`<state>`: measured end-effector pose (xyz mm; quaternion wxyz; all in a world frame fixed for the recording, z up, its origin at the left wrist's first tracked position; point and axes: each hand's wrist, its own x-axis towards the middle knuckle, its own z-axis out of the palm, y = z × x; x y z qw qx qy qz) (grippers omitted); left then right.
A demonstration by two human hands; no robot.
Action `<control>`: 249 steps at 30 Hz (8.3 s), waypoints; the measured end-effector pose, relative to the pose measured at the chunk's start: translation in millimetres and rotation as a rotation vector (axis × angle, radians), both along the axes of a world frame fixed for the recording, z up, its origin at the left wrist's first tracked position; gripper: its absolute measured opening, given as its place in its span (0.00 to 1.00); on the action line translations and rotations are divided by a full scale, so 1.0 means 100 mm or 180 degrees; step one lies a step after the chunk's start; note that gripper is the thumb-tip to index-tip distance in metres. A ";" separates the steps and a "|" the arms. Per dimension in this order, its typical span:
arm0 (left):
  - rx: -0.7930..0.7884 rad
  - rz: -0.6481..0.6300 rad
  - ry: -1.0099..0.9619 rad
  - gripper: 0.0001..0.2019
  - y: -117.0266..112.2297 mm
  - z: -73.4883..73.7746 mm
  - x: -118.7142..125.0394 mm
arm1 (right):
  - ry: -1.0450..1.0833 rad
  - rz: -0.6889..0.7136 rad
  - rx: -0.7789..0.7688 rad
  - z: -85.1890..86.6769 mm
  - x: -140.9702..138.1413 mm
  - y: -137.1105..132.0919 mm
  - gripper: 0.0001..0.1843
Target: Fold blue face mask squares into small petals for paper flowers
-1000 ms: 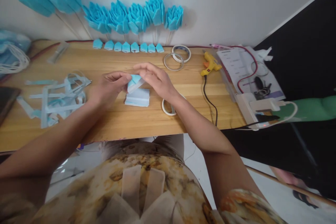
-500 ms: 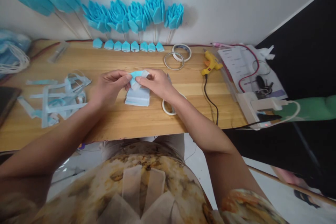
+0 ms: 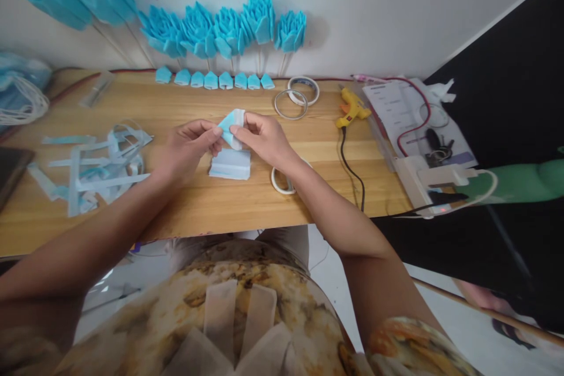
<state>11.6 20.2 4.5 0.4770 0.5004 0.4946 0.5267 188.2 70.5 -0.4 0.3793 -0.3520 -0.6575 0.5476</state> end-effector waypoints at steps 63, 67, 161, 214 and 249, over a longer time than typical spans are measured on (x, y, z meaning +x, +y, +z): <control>-0.0535 -0.0358 -0.1013 0.11 0.02 0.03 -0.04 | -0.0395 0.0204 0.1728 0.08 0.14 0.06 0.07; -0.0369 -0.0280 -0.0738 0.11 0.02 0.02 -0.05 | -0.0244 0.0170 0.1515 0.04 0.12 0.08 0.11; -0.0361 -0.0866 0.0444 0.15 0.00 0.02 -0.08 | -0.0174 0.0150 0.0472 -0.03 0.02 0.02 0.14; -0.0183 -0.0859 0.0485 0.13 -0.04 0.06 -0.04 | -0.0537 -0.0131 0.2472 0.02 0.04 -0.04 0.09; -0.0158 -0.0479 -0.0184 0.13 0.03 -0.03 -0.08 | -0.0246 0.0200 0.0738 0.00 0.12 0.05 0.25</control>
